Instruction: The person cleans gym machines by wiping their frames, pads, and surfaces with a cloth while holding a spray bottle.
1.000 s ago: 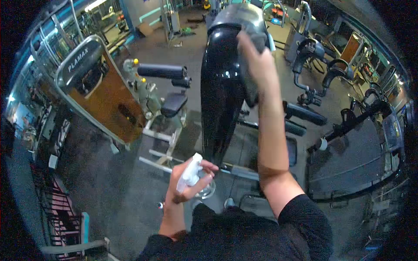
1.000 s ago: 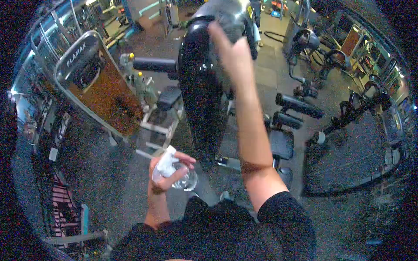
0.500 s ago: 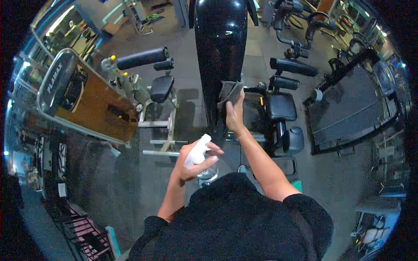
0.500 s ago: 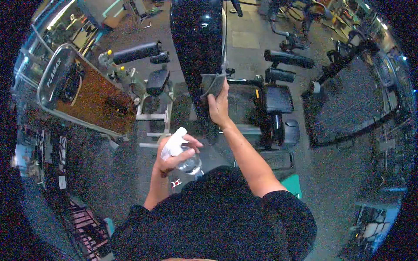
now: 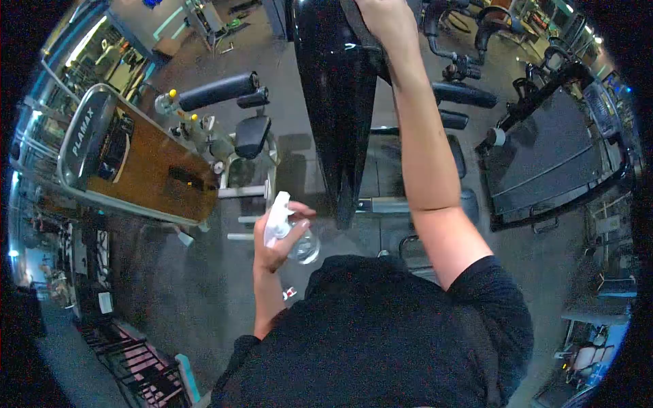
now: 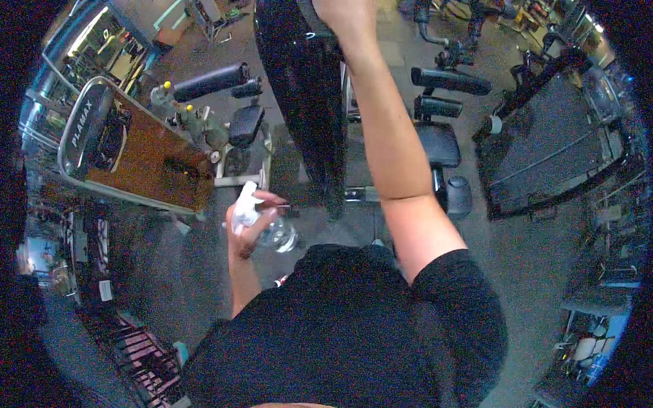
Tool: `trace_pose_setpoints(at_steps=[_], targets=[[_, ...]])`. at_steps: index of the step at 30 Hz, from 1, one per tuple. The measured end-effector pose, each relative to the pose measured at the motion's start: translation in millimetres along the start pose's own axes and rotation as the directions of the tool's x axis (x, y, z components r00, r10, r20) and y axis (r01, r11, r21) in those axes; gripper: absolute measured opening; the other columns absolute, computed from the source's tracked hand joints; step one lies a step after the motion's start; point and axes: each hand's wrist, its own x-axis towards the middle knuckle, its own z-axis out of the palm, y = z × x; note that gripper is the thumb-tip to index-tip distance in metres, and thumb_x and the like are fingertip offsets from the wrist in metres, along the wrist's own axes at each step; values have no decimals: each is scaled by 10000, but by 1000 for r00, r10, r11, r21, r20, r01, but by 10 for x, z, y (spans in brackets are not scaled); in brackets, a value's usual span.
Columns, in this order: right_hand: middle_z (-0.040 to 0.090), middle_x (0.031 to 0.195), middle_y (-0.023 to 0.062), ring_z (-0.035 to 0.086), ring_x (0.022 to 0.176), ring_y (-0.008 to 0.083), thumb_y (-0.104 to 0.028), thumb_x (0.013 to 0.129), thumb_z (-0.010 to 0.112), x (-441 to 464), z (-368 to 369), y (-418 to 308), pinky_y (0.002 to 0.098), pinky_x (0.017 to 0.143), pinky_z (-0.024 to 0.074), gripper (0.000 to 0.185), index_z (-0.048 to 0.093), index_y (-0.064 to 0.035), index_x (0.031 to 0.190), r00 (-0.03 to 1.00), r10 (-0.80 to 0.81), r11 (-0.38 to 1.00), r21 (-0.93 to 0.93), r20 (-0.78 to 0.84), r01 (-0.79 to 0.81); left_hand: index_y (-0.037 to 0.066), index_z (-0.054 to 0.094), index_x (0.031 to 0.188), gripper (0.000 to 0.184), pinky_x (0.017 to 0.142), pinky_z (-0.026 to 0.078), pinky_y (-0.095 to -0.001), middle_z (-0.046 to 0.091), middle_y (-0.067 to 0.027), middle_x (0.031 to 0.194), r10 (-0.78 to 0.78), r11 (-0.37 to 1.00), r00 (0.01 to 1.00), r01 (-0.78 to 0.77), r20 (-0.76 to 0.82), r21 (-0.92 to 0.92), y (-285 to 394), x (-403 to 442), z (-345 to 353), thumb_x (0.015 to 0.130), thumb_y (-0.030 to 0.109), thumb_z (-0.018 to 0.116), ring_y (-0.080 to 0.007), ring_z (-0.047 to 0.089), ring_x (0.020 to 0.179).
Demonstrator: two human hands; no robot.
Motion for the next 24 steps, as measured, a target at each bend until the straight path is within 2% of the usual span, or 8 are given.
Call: trace_pose_setpoints(at_steps=[3,6,9,14,17,20,21,24], targets=[[720,1024,305,715,996,454,-662,865,720,-304,239,540,480,870,549,870,553,109,1233,970,-157,981,-143,-185,131,-42,678,1106,238,893,568,-345,734,-142,1067,-34,999,999,34,21,-9,50,77,182,877,-7,736,-191,691,1005],[566,1275,264,602,1142,433,-446,786,891,-1174,520,1337,478,1022,474,973,380,78,1426,851,-457,889,-97,-260,448,-41,677,1104,232,908,568,-352,734,-149,1069,-1,999,993,6,118,-40,-18,107,289,882,-4,733,-202,695,1009],[562,1275,252,605,1139,414,-415,786,895,-1726,557,1844,467,984,485,946,385,64,1423,947,-255,956,92,-196,277,-47,672,1113,247,903,569,-357,734,-156,1056,-27,999,994,29,104,-21,-84,35,345,887,27,742,-209,697,1006],[692,934,217,700,884,397,-313,933,779,-1420,524,1494,444,787,527,553,492,28,1262,950,-224,974,-77,-219,212,-70,674,1098,265,853,585,-351,740,-168,1040,-54,998,998,53,-34,-38,-250,-152,236,856,5,750,-221,718,959],[711,1010,290,694,972,452,-460,931,747,-883,361,847,495,815,540,596,568,52,1177,971,-126,983,106,-201,150,-77,671,1096,273,843,587,-351,744,-178,1030,-83,995,986,74,-147,-67,-353,-244,148,845,-6,752,-220,724,932],[695,1075,337,661,1021,530,-707,869,663,-100,115,325,534,857,530,838,582,71,1169,997,27,981,-191,-72,-41,-56,675,1103,268,835,578,-344,751,-175,1035,-126,992,973,127,-193,-5,-296,-293,122,849,-1,739,-205,725,903],[741,1030,259,725,983,400,-624,935,637,16,-14,31,430,848,527,692,692,36,1135,991,130,991,-39,33,-128,-51,675,1106,267,834,577,-343,752,-173,1035,-112,993,975,119,-194,23,-306,-291,111,852,2,737,-201,725,898],[715,1039,306,697,974,475,-621,900,686,-128,129,347,500,848,533,744,613,65,1180,989,-69,998,-17,-130,68,-49,675,1106,265,839,576,-339,752,-171,1033,-127,991,976,133,-176,20,-233,-256,87,853,3,740,-194,721,912]])
